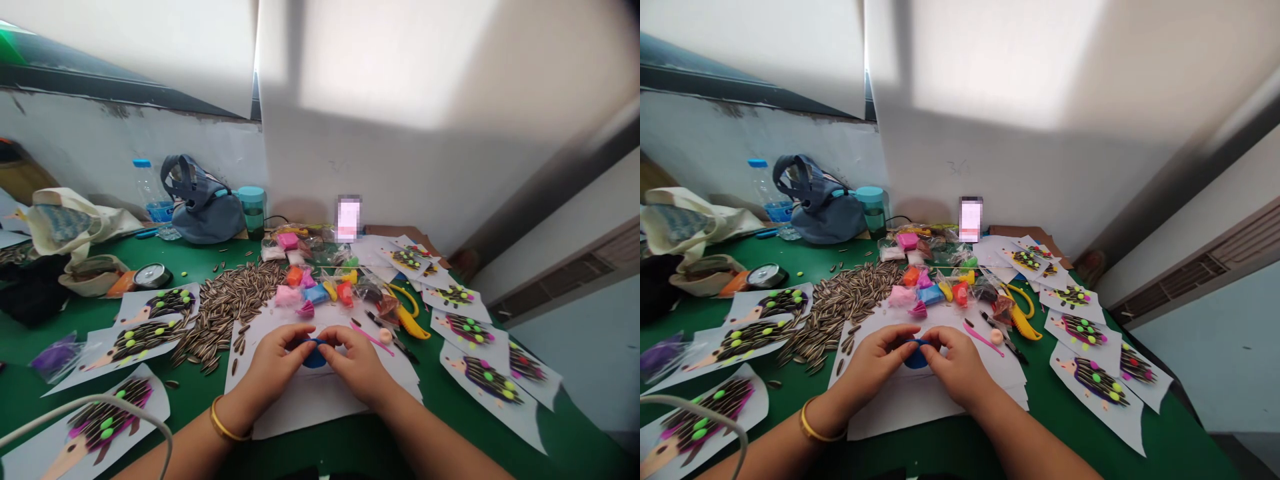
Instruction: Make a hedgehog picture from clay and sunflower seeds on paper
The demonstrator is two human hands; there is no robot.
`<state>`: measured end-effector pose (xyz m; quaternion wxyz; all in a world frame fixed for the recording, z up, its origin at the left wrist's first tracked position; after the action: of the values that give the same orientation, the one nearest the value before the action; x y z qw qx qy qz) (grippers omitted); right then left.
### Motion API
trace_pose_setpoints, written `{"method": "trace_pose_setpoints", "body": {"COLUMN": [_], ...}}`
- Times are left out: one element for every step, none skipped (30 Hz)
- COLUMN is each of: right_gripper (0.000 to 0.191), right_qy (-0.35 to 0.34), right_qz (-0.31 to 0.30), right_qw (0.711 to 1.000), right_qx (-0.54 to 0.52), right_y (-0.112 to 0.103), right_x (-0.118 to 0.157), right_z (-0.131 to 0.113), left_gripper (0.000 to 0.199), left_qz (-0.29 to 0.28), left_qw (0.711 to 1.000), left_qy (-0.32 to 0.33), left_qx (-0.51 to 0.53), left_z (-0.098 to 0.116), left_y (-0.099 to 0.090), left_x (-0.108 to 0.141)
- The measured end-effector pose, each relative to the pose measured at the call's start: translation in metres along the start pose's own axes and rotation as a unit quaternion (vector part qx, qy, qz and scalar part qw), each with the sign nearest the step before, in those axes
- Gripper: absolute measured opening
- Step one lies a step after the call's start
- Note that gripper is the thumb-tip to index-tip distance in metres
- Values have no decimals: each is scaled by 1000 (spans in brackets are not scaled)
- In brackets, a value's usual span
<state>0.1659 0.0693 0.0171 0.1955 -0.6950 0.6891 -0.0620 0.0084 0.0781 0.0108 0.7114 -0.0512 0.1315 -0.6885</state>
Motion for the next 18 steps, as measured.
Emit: {"method": "trace_pose_setpoints", "body": {"right_gripper": [14, 13, 12, 12, 12, 12, 13, 14, 17, 19, 22, 24, 27, 29, 30, 30, 27, 24], "right_qy": [-2, -3, -6, -8, -10, -13, -16, -18, -20, -19, -14, -8, -2, 4, 7, 8, 8, 8], "right_qz": [3, 8, 11, 13, 14, 14, 14, 14, 16, 19, 22, 21, 17, 9, -2, -11, -17, -17], "right_qw": [1000, 1000, 1000, 1000, 1000, 1000, 1000, 1000, 1000, 1000, 1000, 1000, 1000, 1000, 1000, 1000, 1000, 1000], "right_qx": [3, 8, 12, 15, 16, 15, 11, 5, -4, -11, -15, -16, -16, -14, -13, -12, -12, -11], "right_y": [0, -1, -1, -2, -2, -3, -3, -4, -5, -6, -7, -7, -6, -4, -1, 1, 2, 2], "right_x": [0, 0, 0, 0, 0, 0, 0, -1, -1, -1, -2, -2, -1, -1, -1, 0, 0, 0], "right_z": [0, 0, 0, -1, -1, -2, -3, -3, -4, -3, -2, -1, 0, 1, 2, 2, 2, 2], "left_gripper": [24, 21, 19, 18, 18, 19, 19, 20, 21, 23, 28, 33, 37, 39, 39, 39, 38, 38], "left_qz": [-8, -15, -19, -21, -19, -17, -16, -17, -18, -19, -18, -17, -16, -17, -20, -23, -26, -28], "left_qw": [1000, 1000, 1000, 1000, 1000, 1000, 1000, 999, 999, 998, 998, 996, 995, 993, 991, 990, 989, 989], "left_qy": [-10, -15, -16, -17, -18, -20, -23, -26, -31, -36, -43, -50, -58, -65, -71, -76, -79, -79], "left_qx": [3, 3, 1, -2, -2, 1, 8, 18, 28, 40, 53, 67, 81, 95, 108, 117, 123, 125], "left_z": [-1, -1, -1, 0, 0, 0, 0, -1, -1, -3, -4, -5, -7, -8, -9, -9, -10, -10], "left_y": [1, 3, 3, 3, 3, 2, 2, 2, 2, 2, 2, 3, 3, 4, 5, 6, 7, 8], "left_x": [0, 1, 1, 1, 0, 0, 0, -1, -1, -1, -1, 0, 0, 0, 1, 1, 2, 1]}}
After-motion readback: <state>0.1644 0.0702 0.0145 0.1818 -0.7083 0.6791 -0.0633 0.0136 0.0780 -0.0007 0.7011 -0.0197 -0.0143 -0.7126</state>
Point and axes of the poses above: each hand's wrist, its own x-axis away from the middle knuckle, its own y-axis out of the palm, z = x × y, the point moved 7 cm from there along -x, towards the middle knuckle, and after that the axes turned 12 degrees about z, right-handed, at the moved point
